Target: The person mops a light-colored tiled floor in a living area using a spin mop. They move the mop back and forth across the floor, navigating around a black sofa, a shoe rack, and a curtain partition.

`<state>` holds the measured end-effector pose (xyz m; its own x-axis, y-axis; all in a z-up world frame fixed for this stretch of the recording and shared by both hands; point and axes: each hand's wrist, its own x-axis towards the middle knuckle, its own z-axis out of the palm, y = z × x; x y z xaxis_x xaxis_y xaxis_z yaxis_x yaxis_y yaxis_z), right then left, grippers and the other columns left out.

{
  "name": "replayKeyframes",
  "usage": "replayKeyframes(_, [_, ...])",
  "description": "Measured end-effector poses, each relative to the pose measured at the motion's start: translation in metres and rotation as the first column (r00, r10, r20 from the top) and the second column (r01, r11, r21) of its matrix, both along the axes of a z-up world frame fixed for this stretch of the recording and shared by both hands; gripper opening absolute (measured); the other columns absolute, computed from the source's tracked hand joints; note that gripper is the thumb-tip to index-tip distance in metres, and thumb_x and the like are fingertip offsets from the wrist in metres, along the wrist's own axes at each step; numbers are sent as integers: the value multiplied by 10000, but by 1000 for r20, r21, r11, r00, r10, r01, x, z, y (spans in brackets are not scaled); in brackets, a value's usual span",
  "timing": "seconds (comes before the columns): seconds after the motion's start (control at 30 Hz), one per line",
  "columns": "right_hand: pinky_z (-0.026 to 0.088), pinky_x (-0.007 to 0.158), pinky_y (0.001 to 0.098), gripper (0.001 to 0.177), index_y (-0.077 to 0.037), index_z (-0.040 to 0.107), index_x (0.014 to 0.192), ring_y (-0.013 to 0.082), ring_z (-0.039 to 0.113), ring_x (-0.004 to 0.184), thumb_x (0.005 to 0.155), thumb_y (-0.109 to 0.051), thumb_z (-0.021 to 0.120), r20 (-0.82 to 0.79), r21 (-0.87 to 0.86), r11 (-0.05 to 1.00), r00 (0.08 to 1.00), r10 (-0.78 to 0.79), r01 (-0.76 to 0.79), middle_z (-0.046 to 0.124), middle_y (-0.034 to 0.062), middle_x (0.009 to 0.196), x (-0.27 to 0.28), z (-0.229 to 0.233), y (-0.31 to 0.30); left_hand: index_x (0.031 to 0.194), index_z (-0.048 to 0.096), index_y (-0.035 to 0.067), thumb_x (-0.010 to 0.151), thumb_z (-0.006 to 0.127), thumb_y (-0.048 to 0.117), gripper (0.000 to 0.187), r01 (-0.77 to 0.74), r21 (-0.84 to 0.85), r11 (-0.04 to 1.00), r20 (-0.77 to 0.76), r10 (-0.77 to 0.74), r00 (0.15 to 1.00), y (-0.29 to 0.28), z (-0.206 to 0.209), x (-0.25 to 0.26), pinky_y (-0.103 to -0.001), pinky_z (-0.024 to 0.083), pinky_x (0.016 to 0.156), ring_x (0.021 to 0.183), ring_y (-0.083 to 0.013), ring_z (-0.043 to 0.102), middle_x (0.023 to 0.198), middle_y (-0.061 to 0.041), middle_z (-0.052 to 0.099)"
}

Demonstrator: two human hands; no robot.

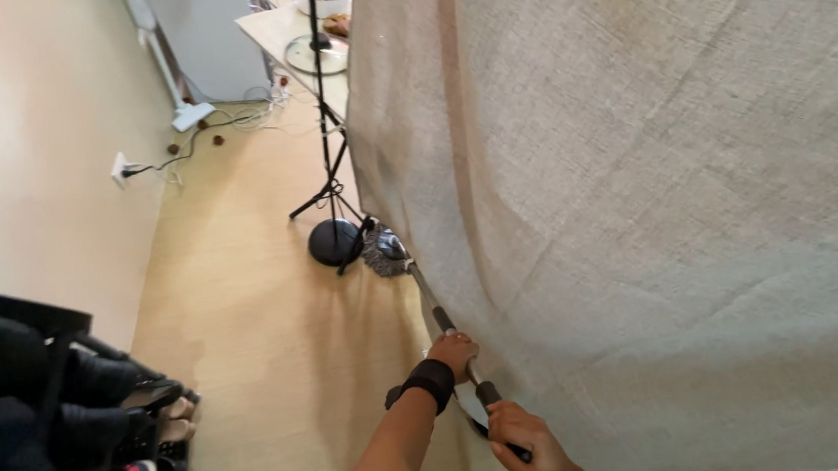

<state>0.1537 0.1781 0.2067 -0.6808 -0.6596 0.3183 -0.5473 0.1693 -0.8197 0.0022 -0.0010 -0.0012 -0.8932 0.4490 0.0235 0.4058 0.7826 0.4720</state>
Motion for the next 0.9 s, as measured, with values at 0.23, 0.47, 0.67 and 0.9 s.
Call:
replayKeyframes(0.23, [548,869,485,134,0,642,822,335,642,787,927,-84,653,-133,-51,952,947,292,-300,651,150,835,-19,105,-18,872,676,123,674,783,274,272,54,223,973,-335,24,942,-23,62,22,-452,475,876,929,-339,665,898,-105,694])
replayKeyframes(0.47, [594,774,445,277,-34,626,743,311,679,689,939,-226,597,-114,72,803,795,596,-592,685,123,730,-45,243,-23,890,660,118,791,763,412,327,116,334,935,-259,-27,966,-43,195,74,-456,508,855,764,-323,671,781,-75,697])
replayKeyframes(0.67, [636,752,437,393,-77,607,700,251,718,634,982,-348,572,20,117,733,740,673,-670,700,79,668,-48,317,-29,882,659,131,821,724,478,359,138,351,926,-126,-99,987,-55,251,112,-494,520,669,752,-340,684,739,-84,693])
replayKeyframes(0.9, [646,699,442,420,-93,585,678,237,780,589,1004,-355,613,-50,63,706,704,708,-706,713,69,633,-82,325,-68,898,678,151,827,774,426,300,184,343,921,-249,-100,963,-85,255,105,-485,495,660,738,-360,662,765,-110,669])
